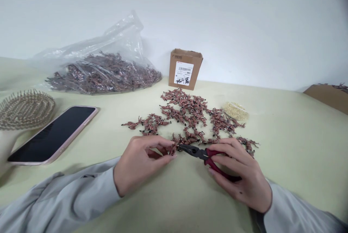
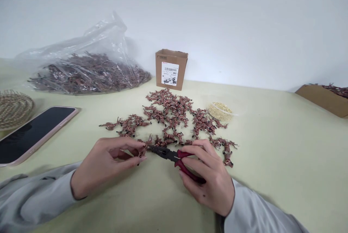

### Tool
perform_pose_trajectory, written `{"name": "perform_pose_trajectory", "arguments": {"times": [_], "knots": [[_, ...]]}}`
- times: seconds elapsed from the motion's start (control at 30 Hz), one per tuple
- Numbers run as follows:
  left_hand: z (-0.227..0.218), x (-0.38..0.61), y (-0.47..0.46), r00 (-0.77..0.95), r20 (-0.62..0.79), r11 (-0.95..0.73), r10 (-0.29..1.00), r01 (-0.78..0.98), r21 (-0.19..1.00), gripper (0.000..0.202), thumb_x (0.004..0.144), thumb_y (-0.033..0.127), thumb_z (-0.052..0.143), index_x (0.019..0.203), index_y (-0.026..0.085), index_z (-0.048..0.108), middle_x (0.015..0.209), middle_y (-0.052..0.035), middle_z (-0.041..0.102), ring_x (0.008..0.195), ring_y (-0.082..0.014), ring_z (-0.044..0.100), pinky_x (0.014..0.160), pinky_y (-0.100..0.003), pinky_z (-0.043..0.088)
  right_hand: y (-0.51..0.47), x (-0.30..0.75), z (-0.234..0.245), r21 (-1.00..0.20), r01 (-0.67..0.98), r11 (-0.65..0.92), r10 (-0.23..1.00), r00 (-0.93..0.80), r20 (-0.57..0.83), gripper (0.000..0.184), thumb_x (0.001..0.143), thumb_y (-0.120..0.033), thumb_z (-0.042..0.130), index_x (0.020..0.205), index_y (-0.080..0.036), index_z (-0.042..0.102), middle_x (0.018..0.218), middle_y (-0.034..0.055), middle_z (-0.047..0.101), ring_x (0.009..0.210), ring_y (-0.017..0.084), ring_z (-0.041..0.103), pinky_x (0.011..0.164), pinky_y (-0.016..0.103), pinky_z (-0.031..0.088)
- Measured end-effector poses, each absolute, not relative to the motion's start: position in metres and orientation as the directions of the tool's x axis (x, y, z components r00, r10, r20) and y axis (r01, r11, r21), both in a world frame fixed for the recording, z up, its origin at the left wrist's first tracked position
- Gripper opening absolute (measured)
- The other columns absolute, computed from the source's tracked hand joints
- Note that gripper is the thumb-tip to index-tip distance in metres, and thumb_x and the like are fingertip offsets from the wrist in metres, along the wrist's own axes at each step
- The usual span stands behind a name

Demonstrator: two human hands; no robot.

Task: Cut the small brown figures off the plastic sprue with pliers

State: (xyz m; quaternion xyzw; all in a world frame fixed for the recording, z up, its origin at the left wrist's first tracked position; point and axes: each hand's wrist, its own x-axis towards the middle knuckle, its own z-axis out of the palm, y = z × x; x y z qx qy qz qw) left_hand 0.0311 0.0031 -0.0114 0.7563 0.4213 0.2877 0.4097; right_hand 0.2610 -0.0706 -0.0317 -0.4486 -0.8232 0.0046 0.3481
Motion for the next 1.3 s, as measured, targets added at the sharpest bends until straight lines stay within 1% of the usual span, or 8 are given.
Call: {"name": "perform_pose_trajectory", "arguments": {"times": [0.37, 0.47, 0.63, 0.73, 0.87, 1.03, 1.17, 1.3], "knots": [[-0.013, 0.030, 0.003, 0.504, 0.091, -0.304, 0.859, 0.359, 0.882, 0.014, 0.066, 0.018, 0.057, 0.078, 0.018, 0.065, 0.073, -0.0012, 0.069, 0.064, -0.0149, 0.064, 0.061, -0.023, 0.055, -0.072, 0.261, -0.031, -0.350, 0.685, 0.639, 0.726, -0.387, 0.569, 0.024, 0.068, -0.008, 0.059, 0.090, -0.018, 0.057, 0.095, 0.0099, 0.060, 0.085, 0.021, 0.053, 0.080, 0.045, 0.042], [-0.014, 0.030, 0.003, 0.489, 0.137, -0.351, 0.861, 0.379, 0.856, 0.014, 0.066, 0.017, 0.057, 0.077, 0.018, 0.064, 0.072, -0.0020, 0.068, 0.063, -0.0143, 0.063, 0.061, -0.023, 0.055, -0.074, 0.258, -0.026, -0.417, 0.670, 0.614, 0.762, -0.364, 0.536, 0.021, 0.070, -0.010, 0.058, 0.088, -0.020, 0.059, 0.092, 0.0082, 0.063, 0.082, 0.021, 0.055, 0.079, 0.043, 0.043], [-0.014, 0.028, 0.003, 0.511, 0.306, -0.533, 0.803, 0.385, 0.754, 0.013, 0.068, 0.017, 0.055, 0.078, 0.019, 0.063, 0.071, -0.0017, 0.068, 0.062, -0.0123, 0.062, 0.062, -0.021, 0.053, -0.078, 0.253, -0.019, -0.571, 0.668, 0.477, 0.870, -0.266, 0.415, 0.011, 0.072, -0.016, 0.058, 0.082, -0.020, 0.062, 0.088, 0.0078, 0.065, 0.083, 0.022, 0.058, 0.082, 0.042, 0.043], [-0.012, 0.028, 0.004, 0.530, 0.285, -0.523, 0.798, 0.377, 0.764, 0.012, 0.069, 0.017, 0.054, 0.077, 0.020, 0.062, 0.071, -0.0010, 0.067, 0.063, -0.0124, 0.061, 0.063, -0.022, 0.053, -0.078, 0.253, -0.019, -0.538, 0.673, 0.508, 0.848, -0.280, 0.450, 0.014, 0.072, -0.016, 0.058, 0.084, -0.021, 0.063, 0.090, 0.0084, 0.065, 0.081, 0.022, 0.058, 0.083, 0.042, 0.043], [-0.010, 0.030, 0.006, 0.514, 0.167, -0.386, 0.842, 0.356, 0.851, 0.015, 0.066, 0.025, 0.061, 0.079, 0.019, 0.064, 0.079, -0.0023, 0.068, 0.069, -0.0154, 0.063, 0.068, -0.026, 0.054, -0.076, 0.255, -0.022, -0.468, 0.689, 0.554, 0.807, -0.305, 0.506, 0.019, 0.071, -0.016, 0.058, 0.088, -0.021, 0.062, 0.093, 0.0088, 0.065, 0.083, 0.023, 0.057, 0.080, 0.043, 0.045], [-0.005, 0.032, 0.007, 0.491, 0.112, -0.326, 0.864, 0.376, 0.867, 0.023, 0.064, 0.034, 0.063, 0.081, 0.018, 0.068, 0.087, -0.0043, 0.069, 0.078, -0.0195, 0.064, 0.070, -0.028, 0.054, -0.076, 0.256, -0.024, -0.459, 0.689, 0.561, 0.798, -0.303, 0.521, 0.023, 0.070, -0.014, 0.059, 0.091, -0.021, 0.061, 0.094, 0.0085, 0.064, 0.084, 0.023, 0.056, 0.078, 0.043, 0.045], [-0.004, 0.032, 0.007, 0.477, 0.137, -0.348, 0.868, 0.387, 0.854, 0.019, 0.065, 0.034, 0.062, 0.076, 0.020, 0.070, 0.085, -0.0045, 0.070, 0.077, -0.0206, 0.064, 0.068, -0.029, 0.055, -0.077, 0.256, -0.023, -0.444, 0.693, 0.567, 0.792, -0.312, 0.525, 0.022, 0.069, -0.013, 0.059, 0.090, -0.021, 0.061, 0.093, 0.0081, 0.064, 0.083, 0.022, 0.056, 0.079, 0.043, 0.045], [-0.006, 0.031, 0.005, 0.451, 0.239, -0.434, 0.860, 0.399, 0.807, 0.012, 0.063, 0.031, 0.064, 0.071, 0.024, 0.070, 0.081, -0.0026, 0.071, 0.080, -0.0221, 0.064, 0.075, -0.034, 0.053, -0.078, 0.254, -0.019, -0.461, 0.687, 0.562, 0.801, -0.314, 0.509, 0.017, 0.071, -0.015, 0.059, 0.086, -0.021, 0.062, 0.088, 0.0069, 0.066, 0.080, 0.022, 0.059, 0.081, 0.042, 0.045]]}}
